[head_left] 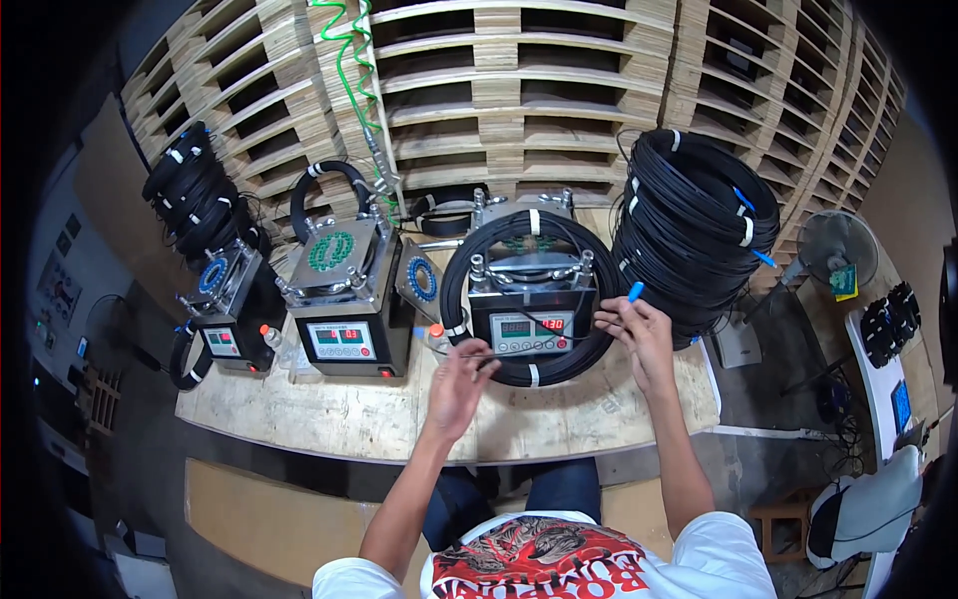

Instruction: Manually feeding and taping bundles of black cable using industrial wrapping machines.

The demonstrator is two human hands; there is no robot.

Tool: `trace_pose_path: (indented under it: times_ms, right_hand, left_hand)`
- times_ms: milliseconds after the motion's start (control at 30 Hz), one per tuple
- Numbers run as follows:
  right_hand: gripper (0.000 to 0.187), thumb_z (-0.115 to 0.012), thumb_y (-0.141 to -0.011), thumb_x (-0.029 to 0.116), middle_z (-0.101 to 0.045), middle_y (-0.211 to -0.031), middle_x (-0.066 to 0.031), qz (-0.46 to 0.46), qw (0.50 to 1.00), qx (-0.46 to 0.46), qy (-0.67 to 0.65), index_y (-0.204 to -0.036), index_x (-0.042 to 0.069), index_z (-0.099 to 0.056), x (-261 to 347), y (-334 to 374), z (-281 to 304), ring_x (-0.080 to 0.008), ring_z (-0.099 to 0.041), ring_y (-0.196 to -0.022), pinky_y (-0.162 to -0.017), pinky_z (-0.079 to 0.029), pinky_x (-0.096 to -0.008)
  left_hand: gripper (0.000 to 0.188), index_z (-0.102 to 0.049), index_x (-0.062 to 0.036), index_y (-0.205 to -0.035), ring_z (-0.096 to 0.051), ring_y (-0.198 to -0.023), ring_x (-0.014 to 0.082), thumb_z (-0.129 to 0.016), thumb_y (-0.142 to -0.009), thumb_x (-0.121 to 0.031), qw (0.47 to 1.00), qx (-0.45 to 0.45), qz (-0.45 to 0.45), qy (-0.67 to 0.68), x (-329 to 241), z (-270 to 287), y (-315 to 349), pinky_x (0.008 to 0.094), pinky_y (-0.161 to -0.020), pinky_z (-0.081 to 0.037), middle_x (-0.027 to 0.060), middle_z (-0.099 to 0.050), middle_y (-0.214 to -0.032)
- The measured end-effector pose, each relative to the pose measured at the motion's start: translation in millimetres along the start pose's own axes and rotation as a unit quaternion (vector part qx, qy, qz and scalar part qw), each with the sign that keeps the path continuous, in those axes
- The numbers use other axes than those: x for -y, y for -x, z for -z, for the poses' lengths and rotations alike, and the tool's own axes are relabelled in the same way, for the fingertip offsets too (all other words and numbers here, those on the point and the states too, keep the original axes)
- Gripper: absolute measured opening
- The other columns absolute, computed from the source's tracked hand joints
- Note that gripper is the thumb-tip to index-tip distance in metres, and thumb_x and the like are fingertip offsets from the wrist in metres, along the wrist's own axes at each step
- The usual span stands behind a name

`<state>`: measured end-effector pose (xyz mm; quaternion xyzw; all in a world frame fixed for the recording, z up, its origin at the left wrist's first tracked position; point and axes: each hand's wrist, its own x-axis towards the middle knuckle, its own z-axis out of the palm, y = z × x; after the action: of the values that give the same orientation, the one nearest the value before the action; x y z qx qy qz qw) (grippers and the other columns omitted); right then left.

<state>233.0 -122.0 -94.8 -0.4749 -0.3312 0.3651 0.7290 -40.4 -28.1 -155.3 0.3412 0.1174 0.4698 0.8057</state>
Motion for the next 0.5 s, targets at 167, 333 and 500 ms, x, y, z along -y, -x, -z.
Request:
trace_pose_path:
  times_ms: [167, 333, 500]
  right_hand:
    - [0.037, -0.057, -0.101, 0.022, -0.06, -0.08, -0.0049, 0.004, 0.996, -0.014, -0.093, -0.126, -0.004, -0.054, 11, -22, 25, -0.0156, -0.063, -0.072, -0.071, -0.058, -0.0346]
    - [0.037, -0.056, -0.102, 0.019, -0.047, -0.071, 0.001, 0.008, 0.996, 0.059, -0.064, -0.133, 0.0, -0.049, 44, -65, 5, -0.0083, -0.047, -0.059, -0.048, -0.039, -0.0224]
    - [0.026, -0.058, -0.099, 0.012, -0.05, -0.074, -0.0024, -0.041, 0.995, 0.096, 0.001, -0.121, -0.001, -0.052, 56, -134, 12, -0.0105, -0.048, -0.06, -0.05, -0.04, -0.0242]
  left_hand:
    - [0.044, -0.038, 0.0013, -0.144, -0.06, -0.087, 0.0173, -0.042, -0.106, -0.023, 0.996, -0.047, -0.077, 0.02, -52, 18, -22, 0.0359, -0.093, -0.053, 0.0036, -0.058, -0.086]
    - [0.034, -0.041, -0.0081, -0.134, -0.027, -0.054, 0.0068, -0.035, -0.109, -0.03, 0.989, -0.082, -0.115, -0.033, -98, 2, -73, 0.0229, -0.05, -0.029, -0.0027, -0.028, -0.067]
    - [0.027, -0.047, -0.008, -0.113, -0.024, -0.047, 0.0058, -0.036, -0.109, -0.032, 0.976, -0.09, -0.093, -0.177, -109, -30, -133, 0.023, -0.041, -0.025, -0.0039, -0.028, -0.065]
